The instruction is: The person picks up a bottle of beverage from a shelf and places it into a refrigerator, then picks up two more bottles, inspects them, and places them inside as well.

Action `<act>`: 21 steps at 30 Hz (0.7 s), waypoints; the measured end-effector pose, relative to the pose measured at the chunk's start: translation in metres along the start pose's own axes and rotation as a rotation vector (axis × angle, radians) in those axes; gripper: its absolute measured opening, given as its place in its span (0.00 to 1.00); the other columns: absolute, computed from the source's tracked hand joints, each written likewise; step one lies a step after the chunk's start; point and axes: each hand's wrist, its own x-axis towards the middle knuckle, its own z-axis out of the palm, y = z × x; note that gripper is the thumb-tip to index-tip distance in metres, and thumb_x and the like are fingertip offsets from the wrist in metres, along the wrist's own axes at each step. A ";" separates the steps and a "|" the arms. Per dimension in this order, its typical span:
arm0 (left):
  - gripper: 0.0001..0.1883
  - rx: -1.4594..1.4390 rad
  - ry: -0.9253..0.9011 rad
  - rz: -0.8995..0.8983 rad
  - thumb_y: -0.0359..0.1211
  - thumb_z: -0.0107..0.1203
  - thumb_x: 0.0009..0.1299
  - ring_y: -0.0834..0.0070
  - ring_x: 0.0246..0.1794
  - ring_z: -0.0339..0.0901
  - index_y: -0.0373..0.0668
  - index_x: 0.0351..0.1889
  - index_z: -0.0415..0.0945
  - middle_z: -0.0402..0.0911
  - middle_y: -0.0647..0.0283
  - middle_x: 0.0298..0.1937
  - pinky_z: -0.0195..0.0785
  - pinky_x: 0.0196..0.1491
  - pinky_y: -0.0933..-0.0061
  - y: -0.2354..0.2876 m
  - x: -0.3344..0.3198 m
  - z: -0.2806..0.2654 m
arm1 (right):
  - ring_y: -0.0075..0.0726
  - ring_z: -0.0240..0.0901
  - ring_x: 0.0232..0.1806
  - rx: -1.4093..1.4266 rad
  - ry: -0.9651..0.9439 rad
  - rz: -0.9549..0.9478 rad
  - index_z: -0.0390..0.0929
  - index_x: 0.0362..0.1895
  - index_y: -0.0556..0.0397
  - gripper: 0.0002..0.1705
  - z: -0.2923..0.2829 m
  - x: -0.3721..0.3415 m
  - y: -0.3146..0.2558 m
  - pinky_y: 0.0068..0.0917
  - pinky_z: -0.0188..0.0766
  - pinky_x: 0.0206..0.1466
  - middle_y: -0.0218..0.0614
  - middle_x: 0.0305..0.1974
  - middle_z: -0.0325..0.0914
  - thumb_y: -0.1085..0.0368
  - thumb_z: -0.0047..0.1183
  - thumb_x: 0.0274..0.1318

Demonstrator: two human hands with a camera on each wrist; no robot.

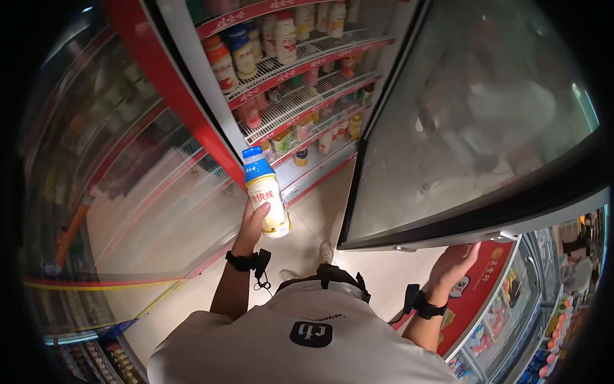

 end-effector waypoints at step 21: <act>0.24 0.256 0.259 0.136 0.25 0.56 0.69 0.71 0.48 0.79 0.38 0.62 0.63 0.79 0.59 0.51 0.75 0.51 0.68 0.008 0.175 0.047 | 0.41 0.65 0.48 -0.391 -0.392 -0.388 0.71 0.44 0.56 0.10 0.154 0.116 0.098 0.33 0.63 0.55 0.41 0.46 0.67 0.73 0.50 0.57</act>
